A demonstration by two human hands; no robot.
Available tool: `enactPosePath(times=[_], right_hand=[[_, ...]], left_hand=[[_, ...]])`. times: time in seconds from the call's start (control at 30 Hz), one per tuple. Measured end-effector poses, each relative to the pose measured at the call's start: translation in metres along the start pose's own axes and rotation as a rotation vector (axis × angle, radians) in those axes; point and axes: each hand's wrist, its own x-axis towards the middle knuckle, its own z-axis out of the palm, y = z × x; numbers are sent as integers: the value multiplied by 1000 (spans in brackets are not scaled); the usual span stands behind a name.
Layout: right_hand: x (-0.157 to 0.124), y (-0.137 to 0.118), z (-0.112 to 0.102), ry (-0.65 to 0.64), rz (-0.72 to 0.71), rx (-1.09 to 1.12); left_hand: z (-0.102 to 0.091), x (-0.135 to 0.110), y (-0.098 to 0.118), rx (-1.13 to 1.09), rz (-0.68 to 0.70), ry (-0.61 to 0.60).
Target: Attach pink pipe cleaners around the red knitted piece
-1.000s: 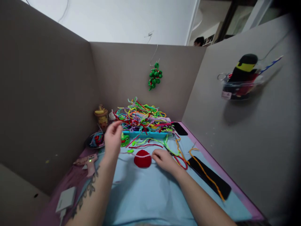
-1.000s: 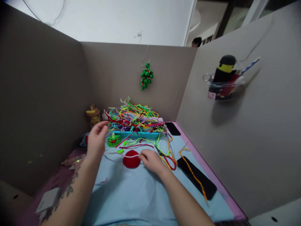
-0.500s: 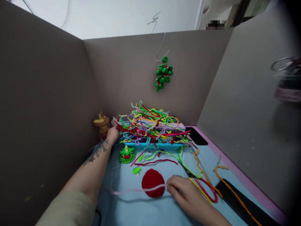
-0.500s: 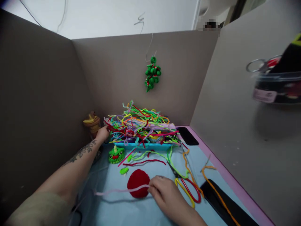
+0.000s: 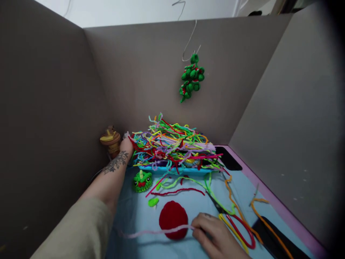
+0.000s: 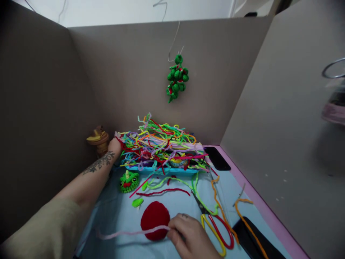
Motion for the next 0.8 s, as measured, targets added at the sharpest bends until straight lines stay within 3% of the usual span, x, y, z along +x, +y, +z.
enactPosePath(times=[0.3,0.53,0.8], right_hand=[[0,0,5,-30,3,20],[1,-2,4,-12,-1,31],[4,0,3,1,-23,9]], left_hand=[[-7,0,19,-159,-161,220],[-1,2,17,-257,-255,131],[3,-7,22,-289,-170,134]])
